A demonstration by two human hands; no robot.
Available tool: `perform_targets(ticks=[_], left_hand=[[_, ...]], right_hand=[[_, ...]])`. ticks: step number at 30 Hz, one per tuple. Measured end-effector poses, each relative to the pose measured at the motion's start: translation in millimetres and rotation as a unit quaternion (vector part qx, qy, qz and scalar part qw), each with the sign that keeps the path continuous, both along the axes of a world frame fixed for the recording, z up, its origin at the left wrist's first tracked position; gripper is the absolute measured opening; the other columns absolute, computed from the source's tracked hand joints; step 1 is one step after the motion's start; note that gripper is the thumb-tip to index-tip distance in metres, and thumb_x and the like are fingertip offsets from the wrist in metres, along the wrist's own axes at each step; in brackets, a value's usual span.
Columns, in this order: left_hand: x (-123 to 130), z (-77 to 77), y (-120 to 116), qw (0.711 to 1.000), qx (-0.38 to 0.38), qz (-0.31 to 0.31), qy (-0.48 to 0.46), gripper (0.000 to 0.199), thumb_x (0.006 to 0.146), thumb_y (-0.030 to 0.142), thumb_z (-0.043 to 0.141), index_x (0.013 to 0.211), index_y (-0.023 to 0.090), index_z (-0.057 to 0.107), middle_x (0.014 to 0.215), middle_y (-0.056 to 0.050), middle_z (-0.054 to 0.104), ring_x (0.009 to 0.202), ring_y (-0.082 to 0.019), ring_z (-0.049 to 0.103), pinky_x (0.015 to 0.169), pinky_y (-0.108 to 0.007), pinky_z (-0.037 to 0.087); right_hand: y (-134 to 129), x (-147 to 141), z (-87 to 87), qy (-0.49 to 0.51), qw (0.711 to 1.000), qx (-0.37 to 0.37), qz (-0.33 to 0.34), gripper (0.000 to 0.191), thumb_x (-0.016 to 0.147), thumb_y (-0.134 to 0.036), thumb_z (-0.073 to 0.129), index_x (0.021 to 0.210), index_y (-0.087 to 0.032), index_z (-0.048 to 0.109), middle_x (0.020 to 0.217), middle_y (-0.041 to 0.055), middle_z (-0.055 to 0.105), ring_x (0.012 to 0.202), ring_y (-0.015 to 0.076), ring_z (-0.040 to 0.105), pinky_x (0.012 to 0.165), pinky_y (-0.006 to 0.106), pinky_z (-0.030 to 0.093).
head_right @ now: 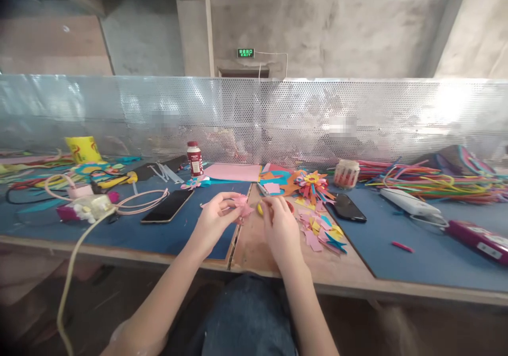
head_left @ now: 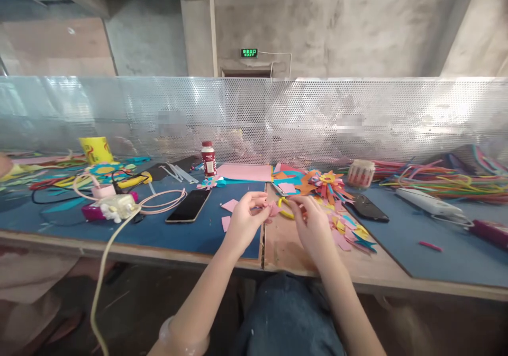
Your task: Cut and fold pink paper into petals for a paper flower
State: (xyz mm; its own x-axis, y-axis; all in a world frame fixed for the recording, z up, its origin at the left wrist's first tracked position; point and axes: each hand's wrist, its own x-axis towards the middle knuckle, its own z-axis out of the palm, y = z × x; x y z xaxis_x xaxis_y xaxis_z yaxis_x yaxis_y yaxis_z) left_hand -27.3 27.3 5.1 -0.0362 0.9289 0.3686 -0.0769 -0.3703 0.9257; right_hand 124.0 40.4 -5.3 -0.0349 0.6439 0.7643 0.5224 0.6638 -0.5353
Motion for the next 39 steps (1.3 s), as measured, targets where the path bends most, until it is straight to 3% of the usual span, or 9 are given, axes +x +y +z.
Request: perform_targets(ticks=[2, 10, 14, 18, 22, 26, 33, 39], left_hand=[[2.3, -6.5, 1.1, 1.000, -0.002, -0.005, 0.010, 0.034, 0.065, 0.024, 0.067, 0.096, 0.016, 0.054, 0.085, -0.005, 0.061, 0.076, -0.018, 0.062, 0.058, -0.027, 0.052], [0.8, -14.9, 0.7, 1.000, -0.027, -0.015, -0.002, 0.029, 0.063, 0.025, 0.069, 0.088, 0.016, 0.057, 0.080, -0.005, 0.063, 0.074, -0.017, 0.061, 0.057, -0.025, 0.050], [0.1, -14.2, 1.1, 0.999, -0.037, -0.011, 0.009, 0.030, 0.061, 0.024, 0.071, 0.087, 0.016, 0.058, 0.080, -0.005, 0.064, 0.073, -0.016, 0.061, 0.059, -0.025, 0.049], [0.6, -13.6, 1.5, 0.999, -0.049, -0.009, 0.004, 0.033, 0.059, 0.024, 0.073, 0.087, 0.015, 0.058, 0.079, -0.005, 0.065, 0.073, -0.016, 0.061, 0.059, -0.024, 0.048], [1.0, -13.5, 2.1, 0.999, -0.050, 0.001, -0.008, 0.035, 0.058, 0.025, 0.074, 0.087, 0.015, 0.058, 0.078, -0.005, 0.065, 0.073, -0.016, 0.060, 0.060, -0.025, 0.048], [0.7, -14.0, 3.0, 0.999, -0.038, 0.012, -0.014, 0.031, 0.058, 0.026, 0.073, 0.084, 0.015, 0.060, 0.078, -0.004, 0.064, 0.073, -0.016, 0.060, 0.061, -0.026, 0.049], [1.2, -12.0, 1.5, 0.998, -0.026, 0.059, -0.024, 0.024, 0.059, 0.026, 0.072, 0.078, 0.015, 0.061, 0.076, -0.004, 0.064, 0.073, -0.016, 0.060, 0.063, -0.027, 0.050], [0.5, -12.4, 1.1, 0.997, -0.030, 0.052, -0.056, 0.023, 0.060, 0.022, 0.072, 0.079, 0.014, 0.061, 0.075, -0.004, 0.066, 0.073, -0.016, 0.061, 0.068, -0.030, 0.050]], right_hand=[[0.0, 1.1, -4.2, -0.001, 1.000, 0.009, -0.012, 0.019, 0.086, -0.030, 0.042, 0.088, -0.021, 0.059, 0.088, 0.0081, 0.059, 0.081, 0.0199, 0.055, 0.067, 0.030, 0.042], [-3.9, -2.8, -2.6, -0.045, 0.997, 0.012, 0.068, 0.019, 0.085, -0.026, 0.044, 0.089, -0.022, 0.062, 0.088, 0.0065, 0.060, 0.084, 0.0188, 0.056, 0.071, 0.029, 0.044], [-2.6, 1.1, 5.3, -0.055, 0.993, -0.005, 0.106, 0.017, 0.085, -0.023, 0.046, 0.088, -0.022, 0.063, 0.088, 0.0050, 0.060, 0.083, 0.0169, 0.056, 0.071, 0.028, 0.044], [0.4, 8.3, 20.4, -0.134, 0.978, -0.026, 0.156, 0.018, 0.084, -0.025, 0.048, 0.093, -0.023, 0.063, 0.088, 0.0043, 0.059, 0.080, 0.0159, 0.056, 0.070, 0.028, 0.043], [7.4, 9.2, 34.6, -0.195, 0.969, -0.036, 0.150, 0.017, 0.084, -0.025, 0.048, 0.076, -0.020, 0.063, 0.078, 0.0030, 0.060, 0.072, 0.0140, 0.055, 0.066, 0.027, 0.041], [17.5, 7.4, 41.2, -0.237, 0.956, -0.046, 0.166, 0.014, 0.081, -0.022, 0.050, 0.073, -0.019, 0.060, 0.070, 0.0009, 0.059, 0.064, 0.0121, 0.053, 0.059, 0.024, 0.038], [20.9, 6.9, 39.7, -0.298, 0.948, -0.014, 0.114, 0.014, 0.080, -0.018, 0.048, 0.069, -0.019, 0.057, 0.069, 0.0020, 0.058, 0.062, 0.0126, 0.050, 0.055, 0.024, 0.032], [23.2, 4.7, 38.2, -0.280, 0.946, -0.040, 0.155, 0.016, 0.081, -0.019, 0.047, 0.067, -0.018, 0.055, 0.064, 0.0004, 0.057, 0.058, 0.0113, 0.048, 0.054, 0.023, 0.033]])
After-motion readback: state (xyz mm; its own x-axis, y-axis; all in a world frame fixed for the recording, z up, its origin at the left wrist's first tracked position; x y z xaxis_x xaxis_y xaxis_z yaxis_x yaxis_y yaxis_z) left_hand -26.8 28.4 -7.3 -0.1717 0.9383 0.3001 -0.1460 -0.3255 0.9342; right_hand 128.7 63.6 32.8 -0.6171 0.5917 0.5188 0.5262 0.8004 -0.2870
